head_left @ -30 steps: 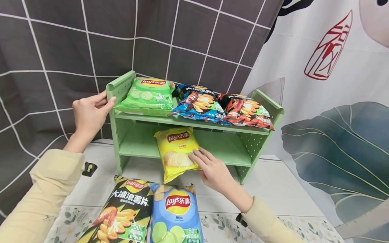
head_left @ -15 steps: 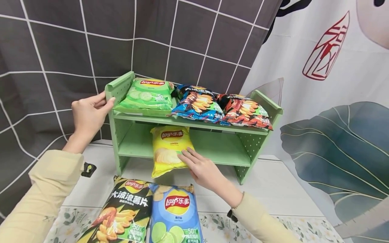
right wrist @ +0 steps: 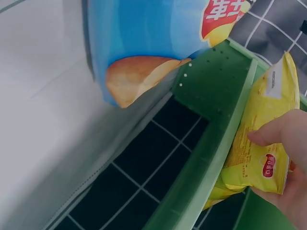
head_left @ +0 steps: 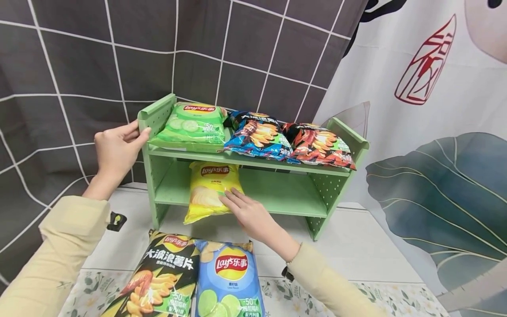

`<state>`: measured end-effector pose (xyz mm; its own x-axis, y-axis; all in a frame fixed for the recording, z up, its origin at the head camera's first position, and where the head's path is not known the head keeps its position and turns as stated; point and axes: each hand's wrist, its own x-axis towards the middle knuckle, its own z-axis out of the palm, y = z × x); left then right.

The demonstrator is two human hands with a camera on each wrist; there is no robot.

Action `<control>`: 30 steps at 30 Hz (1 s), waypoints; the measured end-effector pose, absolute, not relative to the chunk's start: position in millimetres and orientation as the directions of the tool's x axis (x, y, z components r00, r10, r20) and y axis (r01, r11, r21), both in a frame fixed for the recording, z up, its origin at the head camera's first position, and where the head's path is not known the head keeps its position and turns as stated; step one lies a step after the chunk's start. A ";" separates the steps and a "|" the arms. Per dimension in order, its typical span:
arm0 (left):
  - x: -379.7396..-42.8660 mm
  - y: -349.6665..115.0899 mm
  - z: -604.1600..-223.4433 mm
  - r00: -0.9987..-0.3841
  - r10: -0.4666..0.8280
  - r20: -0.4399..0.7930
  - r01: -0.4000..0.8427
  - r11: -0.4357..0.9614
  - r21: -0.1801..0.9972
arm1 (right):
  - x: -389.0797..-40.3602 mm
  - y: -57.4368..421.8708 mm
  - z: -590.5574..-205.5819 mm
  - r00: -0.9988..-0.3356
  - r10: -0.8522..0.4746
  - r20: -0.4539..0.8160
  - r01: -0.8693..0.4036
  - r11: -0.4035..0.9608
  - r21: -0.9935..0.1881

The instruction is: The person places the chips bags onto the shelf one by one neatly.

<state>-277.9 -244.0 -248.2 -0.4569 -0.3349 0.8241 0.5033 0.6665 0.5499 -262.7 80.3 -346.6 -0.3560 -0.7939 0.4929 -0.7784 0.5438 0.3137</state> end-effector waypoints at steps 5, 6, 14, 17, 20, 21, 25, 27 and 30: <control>-277.9 -244.1 -248.7 -0.462 -0.331 0.823 0.502 0.667 0.551 | -264.3 70.1 -346.8 -0.356 -0.801 0.482 -0.784 0.536 0.311; -278.0 -244.1 -248.6 -0.463 -0.330 0.823 0.501 0.668 0.550 | -264.2 68.3 -346.4 -0.359 -0.802 0.478 -0.785 0.536 0.310; -277.6 -245.0 -248.1 -0.472 -0.328 0.818 0.494 0.670 0.554 | -266.0 53.5 -345.5 -0.391 -0.817 0.423 -0.768 0.543 0.339; -277.4 -245.5 -247.8 -0.470 -0.329 0.819 0.491 0.673 0.552 | -267.6 47.2 -345.7 -0.407 -0.824 0.394 -0.765 0.543 0.345; -277.6 -245.7 -247.0 -0.472 -0.331 0.817 0.487 0.675 0.555 | -269.2 41.2 -345.4 -0.423 -0.821 0.385 -0.765 0.551 0.335; -277.8 -245.7 -246.7 -0.473 -0.330 0.817 0.485 0.676 0.555 | -269.5 39.4 -345.1 -0.425 -0.816 0.391 -0.764 0.555 0.329; -278.4 -245.3 -246.1 -0.487 -0.334 0.807 0.478 0.671 0.566 | -271.4 33.7 -346.8 -0.421 -0.794 0.439 -0.748 0.577 0.327; -278.3 -245.3 -246.3 -0.490 -0.336 0.804 0.476 0.670 0.570 | -272.3 31.0 -348.7 -0.407 -0.785 0.467 -0.739 0.583 0.336; -277.5 -245.7 -246.7 -0.492 -0.339 0.802 0.475 0.667 0.573 | -273.4 27.2 -351.2 -0.375 -0.773 0.512 -0.736 0.584 0.342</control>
<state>-277.5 -245.7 -246.7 -0.4916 -0.3390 0.8021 0.4754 0.6673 0.5734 -273.4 27.2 -351.2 -0.3750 -0.7726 0.5124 -0.7359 0.5842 0.3423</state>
